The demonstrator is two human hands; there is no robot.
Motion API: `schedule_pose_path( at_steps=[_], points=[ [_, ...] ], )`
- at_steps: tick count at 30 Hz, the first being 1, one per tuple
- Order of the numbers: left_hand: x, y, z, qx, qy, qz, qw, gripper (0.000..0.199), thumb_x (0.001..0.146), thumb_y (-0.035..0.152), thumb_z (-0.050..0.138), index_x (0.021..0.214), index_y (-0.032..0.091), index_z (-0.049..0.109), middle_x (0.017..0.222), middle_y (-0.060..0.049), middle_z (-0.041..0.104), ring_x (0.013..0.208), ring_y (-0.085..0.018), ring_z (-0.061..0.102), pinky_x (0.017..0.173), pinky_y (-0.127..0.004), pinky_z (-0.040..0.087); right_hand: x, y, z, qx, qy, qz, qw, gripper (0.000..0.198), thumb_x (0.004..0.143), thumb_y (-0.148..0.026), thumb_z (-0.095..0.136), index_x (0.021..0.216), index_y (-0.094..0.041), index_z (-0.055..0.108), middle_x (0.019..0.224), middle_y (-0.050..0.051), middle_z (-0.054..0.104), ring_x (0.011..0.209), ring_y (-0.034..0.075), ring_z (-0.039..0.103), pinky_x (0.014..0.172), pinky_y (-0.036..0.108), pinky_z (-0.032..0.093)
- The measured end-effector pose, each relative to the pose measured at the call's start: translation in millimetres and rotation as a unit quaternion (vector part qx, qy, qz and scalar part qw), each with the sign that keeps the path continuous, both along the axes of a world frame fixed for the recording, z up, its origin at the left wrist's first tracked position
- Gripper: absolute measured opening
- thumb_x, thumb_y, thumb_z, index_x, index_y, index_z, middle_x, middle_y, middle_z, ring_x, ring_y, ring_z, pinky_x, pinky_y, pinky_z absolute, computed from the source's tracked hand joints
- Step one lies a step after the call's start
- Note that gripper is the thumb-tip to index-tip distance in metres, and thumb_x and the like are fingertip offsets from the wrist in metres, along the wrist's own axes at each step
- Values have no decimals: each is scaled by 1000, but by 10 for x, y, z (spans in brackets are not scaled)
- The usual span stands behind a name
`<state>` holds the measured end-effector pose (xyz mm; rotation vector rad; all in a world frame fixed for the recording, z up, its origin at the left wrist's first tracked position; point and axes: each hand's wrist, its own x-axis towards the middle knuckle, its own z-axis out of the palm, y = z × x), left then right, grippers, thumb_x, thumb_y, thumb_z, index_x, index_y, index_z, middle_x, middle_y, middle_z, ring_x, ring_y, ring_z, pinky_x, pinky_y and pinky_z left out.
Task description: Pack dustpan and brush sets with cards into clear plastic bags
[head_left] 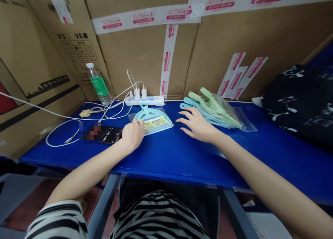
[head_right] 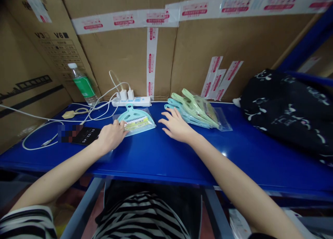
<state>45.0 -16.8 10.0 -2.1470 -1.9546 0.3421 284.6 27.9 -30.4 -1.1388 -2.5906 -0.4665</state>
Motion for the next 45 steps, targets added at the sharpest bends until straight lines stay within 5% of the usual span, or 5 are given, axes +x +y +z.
schedule_pose_path(
  at_steps=[16, 23, 27, 32, 45],
  points=[
    [-264, 203, 117, -22, 18, 20, 999, 47, 96, 43, 37, 114, 4, 55, 99, -23, 69, 97, -31, 67, 74, -33, 50, 37, 11, 7, -7, 11, 4, 1000, 30, 86, -24, 47, 108, -22, 68, 118, 13, 63, 125, 36, 45, 101, 63, 36],
    [-673, 237, 351, -3, -82, -87, 993, 28, 96, 32, 27, 88, 18, 50, 80, -8, 66, 80, -24, 66, 71, -31, 47, 27, 9, 14, -6, 12, 11, 1000, 29, 86, -23, 48, 107, -22, 68, 116, 13, 64, 122, 35, 47, 100, 61, 38],
    [-926, 150, 242, 78, -204, -143, 965, 27, 93, 35, 25, 73, 23, 37, 70, -2, 58, 68, -19, 61, 65, -28, 45, -1, -7, 24, -13, 11, 17, 1000, 30, 86, -22, 48, 107, -21, 68, 116, 14, 64, 122, 35, 48, 100, 60, 39],
    [-1174, 8, 82, 138, -288, -122, 940, 26, 92, 36, 25, 70, 24, 34, 62, 0, 49, 60, -16, 54, 60, -26, 44, -46, -31, 19, -16, 13, 26, 999, 29, 85, -22, 49, 107, -22, 68, 117, 13, 64, 124, 35, 47, 101, 61, 38],
    [-1318, -226, -96, 195, -335, -113, 915, 22, 91, 32, 29, 72, 23, 38, 63, -1, 53, 58, -15, 54, 58, -26, 42, -56, -28, -11, 3, 19, 41, 999, 29, 85, -21, 48, 106, -23, 68, 113, 12, 65, 120, 33, 50, 99, 60, 41]
  ],
)
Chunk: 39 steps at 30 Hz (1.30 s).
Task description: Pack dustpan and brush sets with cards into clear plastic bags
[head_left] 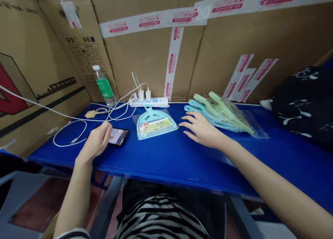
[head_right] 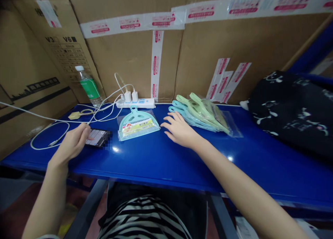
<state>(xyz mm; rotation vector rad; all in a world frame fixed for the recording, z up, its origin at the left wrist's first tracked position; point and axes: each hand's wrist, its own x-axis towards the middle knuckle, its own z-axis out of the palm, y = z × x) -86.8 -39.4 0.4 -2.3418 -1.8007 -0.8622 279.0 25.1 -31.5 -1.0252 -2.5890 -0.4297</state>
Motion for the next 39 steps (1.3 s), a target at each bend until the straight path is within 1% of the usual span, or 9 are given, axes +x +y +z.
schedule_pose_path(
  at_steps=[4, 9, 15, 18, 22, 27, 31, 35, 39],
  points=[
    [-2, -3, -3, -1, -1, 1, 1000, 22, 90, 31, 29, 71, 24, 38, 62, -1, 53, 60, -15, 55, 58, -26, 43, 7, 3, 1, 5, 2, 1, 1000, 29, 85, -22, 48, 105, -23, 68, 112, 12, 65, 119, 33, 50, 98, 60, 42],
    [0, -16, -6, 25, -32, 4, 999, 26, 92, 32, 27, 69, 24, 37, 64, -1, 53, 63, -15, 60, 58, -26, 44, 11, -5, 33, 1, -5, -1, 1000, 31, 86, -23, 46, 107, -24, 68, 113, 11, 65, 119, 34, 50, 98, 59, 42],
    [25, 2, -5, 13, -10, -5, 1000, 26, 92, 33, 26, 70, 24, 38, 64, -1, 57, 60, -15, 57, 62, -27, 46, -18, -19, 47, -15, -5, 6, 1000, 30, 86, -23, 48, 108, -21, 68, 113, 12, 65, 118, 33, 51, 96, 57, 44],
    [94, 32, -13, 11, 40, -37, 998, 27, 92, 32, 26, 75, 22, 45, 69, -3, 59, 64, -15, 58, 65, -26, 46, -66, -45, 56, -30, 8, 21, 999, 31, 89, -27, 48, 112, -19, 66, 114, 14, 65, 115, 31, 52, 94, 53, 47],
    [237, 81, -32, -19, 158, -122, 980, 32, 95, 32, 28, 97, 20, 57, 86, -5, 63, 71, -15, 60, 65, -25, 46, -149, -97, 72, -49, 9, 51, 997, 31, 92, -31, 46, 111, -18, 66, 112, 14, 65, 108, 28, 56, 89, 47, 50],
    [387, 169, -9, -16, 261, -152, 953, 35, 96, 34, 34, 120, 19, 56, 96, -7, 64, 87, -19, 63, 77, -28, 48, -225, -107, 56, -67, 4, 56, 996, 25, 91, -22, 46, 104, -19, 68, 103, 12, 67, 99, 25, 59, 83, 44, 51],
    [518, 289, 70, -21, 316, -170, 933, 37, 96, 37, 38, 120, 17, 56, 93, -9, 66, 90, -22, 64, 80, -31, 49, -246, -68, 19, -89, 66, 51, 993, 26, 89, -19, 48, 109, -19, 65, 100, 12, 69, 95, 26, 59, 83, 44, 52],
    [660, 446, 186, -68, 324, -177, 927, 36, 93, 39, 44, 117, 16, 57, 103, -10, 68, 91, -23, 65, 77, -31, 49, -262, -6, -56, -119, 148, 45, 981, 31, 86, -17, 50, 114, -18, 63, 98, 11, 70, 91, 26, 59, 80, 44, 52],
    [722, 585, 242, -142, 280, -199, 928, 29, 88, 34, 51, 109, 16, 59, 85, -4, 70, 75, -20, 66, 65, -27, 47, -277, 57, -118, -140, 224, 28, 964, 35, 82, -8, 46, 108, -19, 66, 83, 7, 69, 83, 23, 59, 75, 39, 52]
  ],
)
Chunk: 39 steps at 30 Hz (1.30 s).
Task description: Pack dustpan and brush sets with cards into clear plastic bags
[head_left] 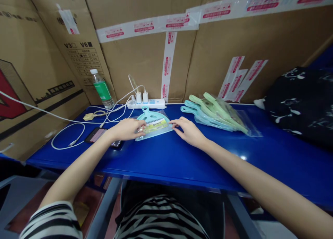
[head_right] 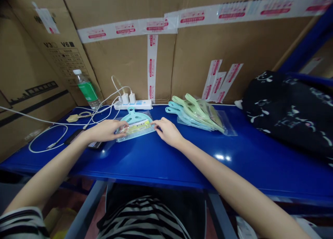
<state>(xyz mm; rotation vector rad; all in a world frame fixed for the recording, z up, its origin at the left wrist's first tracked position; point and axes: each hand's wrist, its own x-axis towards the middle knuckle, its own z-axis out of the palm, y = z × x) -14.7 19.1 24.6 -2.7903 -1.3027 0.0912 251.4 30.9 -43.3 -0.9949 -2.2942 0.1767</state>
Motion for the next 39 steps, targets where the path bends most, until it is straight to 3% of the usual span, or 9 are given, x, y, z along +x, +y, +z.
schedule_pose_path(
  at_steps=[7, 15, 17, 19, 22, 27, 31, 39],
  points=[
    [-36, -49, -166, -55, -211, -84, 972, 26, 83, 23, 52, 107, 16, 61, 78, 0, 68, 67, -12, 61, 66, -23, 46, 42, -4, 47, 8, -7, 37, 999, 36, 80, -6, 43, 103, -17, 68, 76, 6, 65, 76, 21, 55, 72, 37, 48],
    [20, -173, -157, -145, -252, -177, 940, 19, 90, 27, 50, 89, 17, 66, 80, -2, 69, 71, -11, 63, 70, -22, 49, 177, -5, 103, 29, -76, 59, 995, 32, 83, -5, 40, 86, -16, 69, 80, 9, 66, 78, 22, 53, 72, 36, 46],
    [10, -147, -170, -99, -241, -166, 951, 25, 93, 30, 45, 88, 17, 66, 84, -4, 70, 76, -13, 64, 72, -24, 49, 202, -18, 137, 36, -115, 68, 990, 32, 82, -4, 40, 81, -17, 69, 80, 9, 66, 77, 22, 52, 71, 36, 45],
    [-12, -110, -208, -7, -211, -137, 968, 29, 95, 31, 41, 90, 17, 66, 88, -6, 69, 82, -16, 64, 73, -27, 48, 205, -47, 170, 48, -150, 66, 985, 33, 81, -3, 40, 80, -17, 70, 80, 10, 66, 78, 22, 51, 71, 36, 44],
    [-35, -78, -280, 82, -150, -118, 978, 27, 91, 38, 48, 95, 17, 66, 93, -7, 67, 87, -20, 62, 72, -30, 49, 173, -101, 200, 62, -177, 61, 980, 34, 81, -3, 40, 84, -17, 71, 82, 11, 66, 81, 23, 50, 73, 37, 44],
    [21, -109, -353, 110, -109, -119, 981, 25, 87, 36, 56, 100, 17, 62, 95, -7, 66, 89, -20, 63, 73, -29, 49, 110, -140, 178, 80, -203, 62, 974, 33, 86, -9, 41, 96, -16, 72, 82, 11, 66, 81, 23, 50, 72, 36, 43],
    [64, -125, -379, 95, -131, -115, 980, 17, 85, 21, 54, 101, 17, 60, 89, -3, 67, 81, -17, 63, 70, -26, 48, 102, -134, 154, 92, -213, 56, 971, 35, 86, -8, 41, 100, -16, 72, 82, 11, 65, 81, 23, 50, 72, 35, 43],
    [76, -153, -377, 84, -175, -101, 976, 20, 91, 21, 39, 98, 19, 57, 79, -1, 65, 67, -13, 61, 62, -23, 44, 76, -171, 178, 91, -219, 56, 970, 37, 89, -11, 38, 107, -16, 69, 83, 11, 65, 82, 23, 50, 72, 36, 42]
  ],
)
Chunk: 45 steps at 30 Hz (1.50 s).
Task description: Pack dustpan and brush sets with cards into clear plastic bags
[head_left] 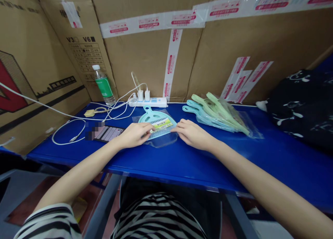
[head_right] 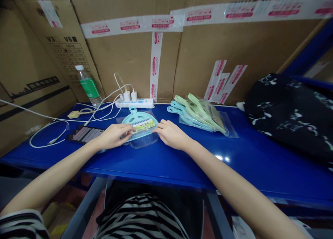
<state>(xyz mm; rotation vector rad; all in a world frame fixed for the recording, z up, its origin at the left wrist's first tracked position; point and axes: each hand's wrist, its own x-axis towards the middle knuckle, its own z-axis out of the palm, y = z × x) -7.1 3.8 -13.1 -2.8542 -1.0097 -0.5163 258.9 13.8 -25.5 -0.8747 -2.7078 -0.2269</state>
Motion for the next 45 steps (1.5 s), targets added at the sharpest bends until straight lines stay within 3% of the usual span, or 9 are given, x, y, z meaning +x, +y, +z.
schedule_pose_path(
  at_steps=[7, 10, 14, 17, 22, 25, 33, 39, 45],
  points=[
    [14, -40, 95, 3, 3, 70, 998, 18, 93, 25, 34, 94, 20, 51, 79, -2, 64, 67, -15, 62, 61, -25, 45, -84, -50, -21, 7, -21, -3, 1000, 42, 92, -12, 34, 123, -17, 63, 88, 11, 65, 88, 23, 52, 77, 38, 44],
    [-133, -56, 247, 6, 8, 155, 988, 18, 94, 26, 30, 96, 21, 47, 85, -4, 65, 75, -19, 66, 64, -28, 47, -98, -59, -44, 8, -36, -2, 999, 42, 91, -11, 35, 122, -17, 63, 89, 12, 64, 89, 23, 53, 77, 38, 43],
    [-429, -140, 432, -74, -29, 167, 983, 18, 94, 27, 25, 95, 21, 42, 80, 0, 63, 66, -15, 66, 64, -26, 48, -93, -56, -58, 16, -36, 2, 999, 42, 91, -12, 35, 121, -16, 64, 89, 12, 65, 89, 23, 54, 77, 38, 44],
    [-584, -245, 458, -76, -57, 186, 978, 21, 95, 31, 23, 94, 21, 42, 81, 0, 62, 63, -13, 66, 62, -24, 48, -90, -50, -57, 18, -31, 4, 999, 41, 91, -12, 35, 121, -15, 64, 89, 12, 65, 89, 23, 54, 77, 38, 44],
    [-681, -363, 341, -58, -59, 195, 977, 24, 95, 35, 21, 92, 22, 42, 79, -1, 65, 70, -16, 67, 65, -26, 49, -95, -48, -52, 14, -29, 7, 999, 42, 91, -12, 35, 121, -16, 64, 87, 12, 65, 87, 23, 54, 76, 37, 44],
    [-707, -374, 280, -94, -60, 193, 975, 24, 95, 36, 22, 91, 23, 41, 83, -2, 67, 73, -16, 68, 65, -25, 49, -96, -49, -52, 16, -34, 6, 999, 41, 91, -12, 35, 121, -14, 64, 87, 12, 65, 87, 23, 54, 75, 37, 44],
    [-706, -357, 300, -92, -82, 193, 973, 24, 95, 35, 22, 92, 23, 42, 85, -2, 67, 74, -16, 68, 69, -26, 50, -113, -53, -70, 23, -18, -6, 1000, 40, 97, -22, 33, 126, -20, 61, 87, 10, 68, 87, 23, 58, 76, 37, 46],
    [-555, -234, 325, -103, -47, 144, 983, 23, 95, 31, 23, 98, 21, 44, 88, -2, 65, 70, -14, 68, 67, -25, 50, -268, -69, -73, 41, -81, -43, 995, 39, 97, -25, 38, 129, -13, 58, 89, 13, 73, 89, 23, 65, 77, 35, 46],
    [-276, 4, 439, -50, 80, 114, 989, 26, 92, 20, 28, 102, 18, 52, 87, -5, 67, 73, -17, 67, 65, -27, 49, -480, -109, 85, -14, -182, -105, 978, 47, 95, -25, 43, 140, -10, 46, 83, 14, 75, 78, 25, 70, 63, 31, 45]
  ],
)
